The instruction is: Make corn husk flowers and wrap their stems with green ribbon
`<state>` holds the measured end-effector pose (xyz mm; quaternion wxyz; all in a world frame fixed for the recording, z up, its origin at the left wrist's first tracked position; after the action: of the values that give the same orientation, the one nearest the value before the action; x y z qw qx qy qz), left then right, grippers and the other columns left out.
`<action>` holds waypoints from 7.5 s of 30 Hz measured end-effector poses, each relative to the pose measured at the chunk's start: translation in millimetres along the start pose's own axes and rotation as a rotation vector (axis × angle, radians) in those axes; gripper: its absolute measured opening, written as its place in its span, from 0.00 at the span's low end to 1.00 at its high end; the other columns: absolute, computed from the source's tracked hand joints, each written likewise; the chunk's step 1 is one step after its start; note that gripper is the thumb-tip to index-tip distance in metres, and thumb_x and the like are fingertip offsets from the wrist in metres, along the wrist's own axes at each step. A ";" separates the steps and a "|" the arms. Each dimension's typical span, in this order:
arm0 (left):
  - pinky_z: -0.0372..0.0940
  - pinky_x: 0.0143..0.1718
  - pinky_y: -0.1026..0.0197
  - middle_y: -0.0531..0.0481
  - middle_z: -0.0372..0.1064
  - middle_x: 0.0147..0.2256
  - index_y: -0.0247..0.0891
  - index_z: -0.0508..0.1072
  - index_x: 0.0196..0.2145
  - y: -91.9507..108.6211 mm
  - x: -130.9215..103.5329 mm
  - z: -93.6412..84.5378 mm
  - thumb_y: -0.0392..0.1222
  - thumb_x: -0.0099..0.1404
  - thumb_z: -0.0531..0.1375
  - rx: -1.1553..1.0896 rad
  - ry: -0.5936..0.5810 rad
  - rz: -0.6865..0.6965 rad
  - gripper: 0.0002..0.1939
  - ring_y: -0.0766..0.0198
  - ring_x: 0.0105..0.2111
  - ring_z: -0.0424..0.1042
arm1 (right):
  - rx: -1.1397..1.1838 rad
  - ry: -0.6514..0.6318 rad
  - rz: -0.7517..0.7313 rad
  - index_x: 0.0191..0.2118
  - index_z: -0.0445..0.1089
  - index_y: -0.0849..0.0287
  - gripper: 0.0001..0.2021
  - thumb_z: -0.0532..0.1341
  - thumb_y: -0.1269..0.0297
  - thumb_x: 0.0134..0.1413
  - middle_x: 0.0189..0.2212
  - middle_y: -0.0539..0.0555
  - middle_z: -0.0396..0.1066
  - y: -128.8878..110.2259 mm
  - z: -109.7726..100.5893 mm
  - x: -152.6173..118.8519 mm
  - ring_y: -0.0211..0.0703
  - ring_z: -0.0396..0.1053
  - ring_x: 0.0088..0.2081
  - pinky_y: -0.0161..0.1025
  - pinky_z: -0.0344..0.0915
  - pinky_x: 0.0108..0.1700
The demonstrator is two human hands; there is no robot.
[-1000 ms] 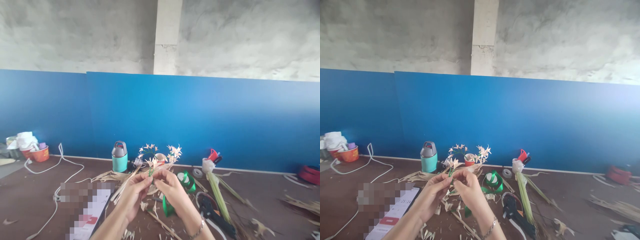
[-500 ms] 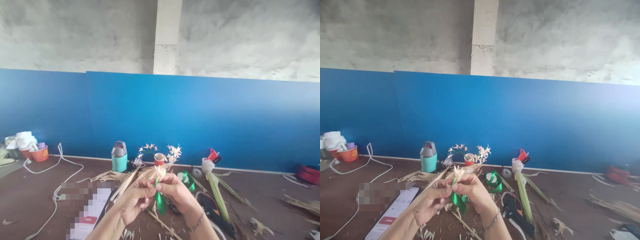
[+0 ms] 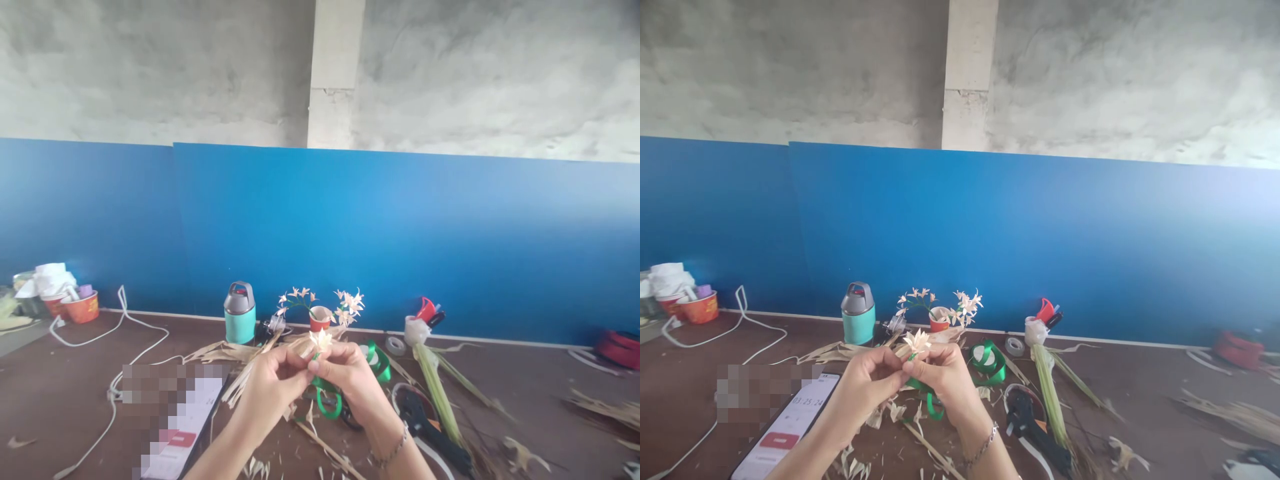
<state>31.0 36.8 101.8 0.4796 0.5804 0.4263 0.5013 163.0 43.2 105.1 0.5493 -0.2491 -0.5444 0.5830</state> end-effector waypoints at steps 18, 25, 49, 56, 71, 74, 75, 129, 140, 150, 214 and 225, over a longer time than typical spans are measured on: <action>0.54 0.19 0.69 0.55 0.65 0.14 0.35 0.71 0.19 -4.7 -0.4 -1.2 0.48 0.47 0.69 -0.281 0.048 -0.086 0.15 0.70 0.17 0.61 | -0.028 0.055 0.040 0.27 0.72 0.61 0.09 0.69 0.61 0.43 0.23 0.49 0.68 -4.5 9.4 -2.5 0.37 0.64 0.25 0.36 0.63 0.31; 0.51 0.17 0.71 0.57 0.63 0.14 0.34 0.70 0.18 -12.6 2.4 2.1 0.45 0.46 0.71 -0.444 -0.111 -0.183 0.16 0.74 0.16 0.60 | 0.000 0.108 0.092 0.29 0.73 0.61 0.09 0.68 0.61 0.44 0.27 0.52 0.71 -0.9 4.4 -4.3 0.40 0.68 0.30 0.35 0.64 0.33; 0.61 0.25 0.63 0.50 0.70 0.20 0.39 0.74 0.19 4.5 -10.2 -0.9 0.38 0.51 0.64 0.126 0.251 0.282 0.05 0.63 0.21 0.66 | 0.031 0.255 -0.044 0.22 0.72 0.61 0.11 0.71 0.60 0.39 0.21 0.50 0.70 2.3 13.4 -3.1 0.39 0.66 0.26 0.37 0.64 0.34; 0.53 0.15 0.68 0.56 0.63 0.12 0.37 0.70 0.19 -6.2 -2.4 1.9 0.45 0.48 0.67 -0.234 -0.070 -0.124 0.11 0.71 0.13 0.59 | 0.095 -0.040 0.091 0.29 0.75 0.60 0.07 0.68 0.61 0.44 0.27 0.52 0.73 -5.4 10.5 -5.5 0.40 0.68 0.26 0.38 0.65 0.31; 0.57 0.20 0.65 0.53 0.67 0.16 0.38 0.72 0.19 -2.2 -5.8 -1.6 0.38 0.51 0.63 0.260 0.178 0.172 0.06 0.65 0.18 0.64 | 0.025 0.201 -0.013 0.19 0.70 0.61 0.11 0.71 0.64 0.37 0.20 0.50 0.70 3.4 8.2 -2.0 0.37 0.65 0.25 0.35 0.63 0.32; 0.61 0.26 0.63 0.50 0.72 0.21 0.39 0.74 0.22 -1.0 -9.0 -3.2 0.39 0.54 0.61 0.402 0.266 0.328 0.05 0.62 0.22 0.68 | 0.006 0.241 -0.049 0.19 0.69 0.61 0.11 0.71 0.63 0.39 0.19 0.48 0.68 5.1 11.1 -2.4 0.36 0.63 0.24 0.35 0.61 0.31; 0.61 0.27 0.63 0.50 0.73 0.22 0.39 0.75 0.22 -0.2 -9.9 -3.4 0.40 0.55 0.60 0.418 0.280 0.358 0.06 0.62 0.23 0.69 | 0.003 0.253 -0.055 0.19 0.69 0.61 0.12 0.71 0.63 0.39 0.19 0.48 0.68 5.3 11.5 -2.5 0.35 0.62 0.24 0.34 0.61 0.30; 0.47 0.18 0.69 0.60 0.56 0.15 0.36 0.69 0.20 -2.9 -3.0 -5.8 0.44 0.48 0.66 -0.259 0.146 -0.038 0.11 0.73 0.16 0.50 | -0.385 0.171 0.013 0.31 0.74 0.60 0.11 0.69 0.59 0.42 0.29 0.53 0.72 -4.6 4.6 -4.8 0.41 0.66 0.30 0.36 0.63 0.33; 0.41 0.16 0.72 0.60 0.58 0.14 0.34 0.68 0.19 -7.8 -6.2 4.1 0.44 0.46 0.69 -0.508 0.137 -0.091 0.14 0.79 0.14 0.45 | -0.029 0.096 0.184 0.17 0.68 0.63 0.13 0.68 0.62 0.40 0.15 0.47 0.63 2.0 8.9 -3.8 0.32 0.55 0.20 0.32 0.53 0.26; 0.36 0.16 0.71 0.62 0.54 0.16 0.35 0.68 0.21 -11.8 0.8 2.2 0.43 0.46 0.69 -0.551 -0.080 -0.227 0.13 0.78 0.14 0.42 | 0.034 -0.022 0.102 0.32 0.75 0.59 0.07 0.66 0.62 0.47 0.32 0.52 0.74 -3.8 5.0 -3.1 0.41 0.68 0.36 0.38 0.61 0.44; 0.55 0.22 0.65 0.55 0.62 0.17 0.38 0.65 0.20 -7.8 3.2 -6.1 0.39 0.55 0.55 0.616 0.187 0.263 0.08 0.66 0.19 0.61 | -0.436 0.338 -0.075 0.20 0.71 0.62 0.11 0.65 0.60 0.44 0.23 0.53 0.70 8.6 7.9 1.1 0.41 0.66 0.27 0.36 0.63 0.30; 0.61 0.24 0.63 0.51 0.69 0.21 0.38 0.68 0.24 -15.9 -0.6 -4.5 0.33 0.58 0.53 0.825 0.313 0.671 0.08 0.63 0.21 0.68 | -0.372 0.400 -0.049 0.16 0.65 0.60 0.14 0.66 0.59 0.42 0.16 0.46 0.61 13.4 5.0 1.9 0.35 0.57 0.21 0.33 0.56 0.25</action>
<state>26.2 39.6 86.2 -0.0426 0.7428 0.4452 0.4982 153.1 45.8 94.9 0.6046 -0.4428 -0.5286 0.3986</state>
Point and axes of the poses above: each hand's wrist, its own x-axis towards the middle knuckle, its own z-axis out of the palm, y = z × x, the point moved 3 cm from there along x, towards the middle knuckle
